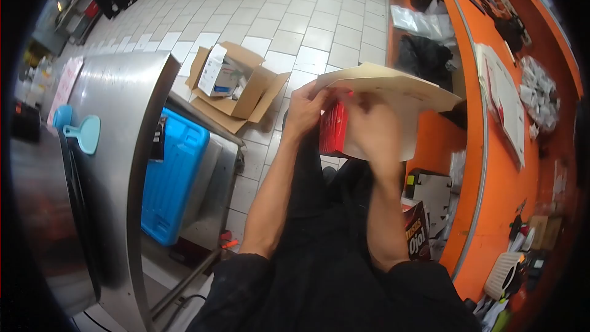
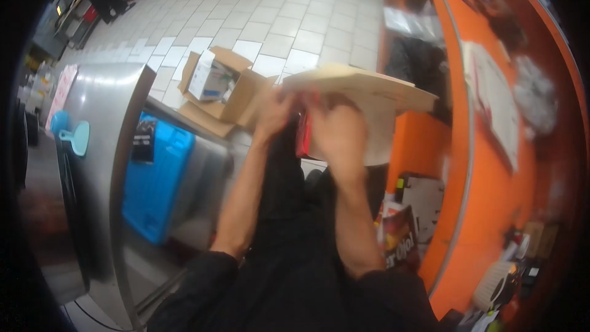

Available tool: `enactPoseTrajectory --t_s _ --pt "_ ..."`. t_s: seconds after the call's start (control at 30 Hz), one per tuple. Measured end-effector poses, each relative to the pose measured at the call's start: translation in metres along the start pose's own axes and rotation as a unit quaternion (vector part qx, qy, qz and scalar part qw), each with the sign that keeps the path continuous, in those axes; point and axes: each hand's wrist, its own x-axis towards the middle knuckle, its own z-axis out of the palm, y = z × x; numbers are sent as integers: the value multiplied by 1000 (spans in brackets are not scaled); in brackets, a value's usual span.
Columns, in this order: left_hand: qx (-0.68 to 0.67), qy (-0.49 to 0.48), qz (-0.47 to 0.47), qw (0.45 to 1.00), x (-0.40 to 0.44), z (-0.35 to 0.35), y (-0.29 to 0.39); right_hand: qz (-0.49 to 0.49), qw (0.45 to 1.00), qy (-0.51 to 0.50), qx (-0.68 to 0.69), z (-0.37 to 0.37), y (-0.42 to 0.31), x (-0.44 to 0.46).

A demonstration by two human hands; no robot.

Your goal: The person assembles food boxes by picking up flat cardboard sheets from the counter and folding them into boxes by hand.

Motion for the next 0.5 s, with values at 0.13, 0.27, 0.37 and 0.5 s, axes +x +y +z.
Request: enactPoseTrajectory --t_s 0.13,0.27,0.37,0.5 --pt "121 52 133 982 -1 -6 -14 -80 992 67 -68 53 28 9" --pt "135 85 48 986 -9 5 10 -145 982 124 -9 37 30 -4" --pt "140 64 143 978 -6 7 -6 -100 984 72 -125 55 31 5" --pt "40 80 68 994 -13 8 2 -125 984 7 -130 79 36 19"
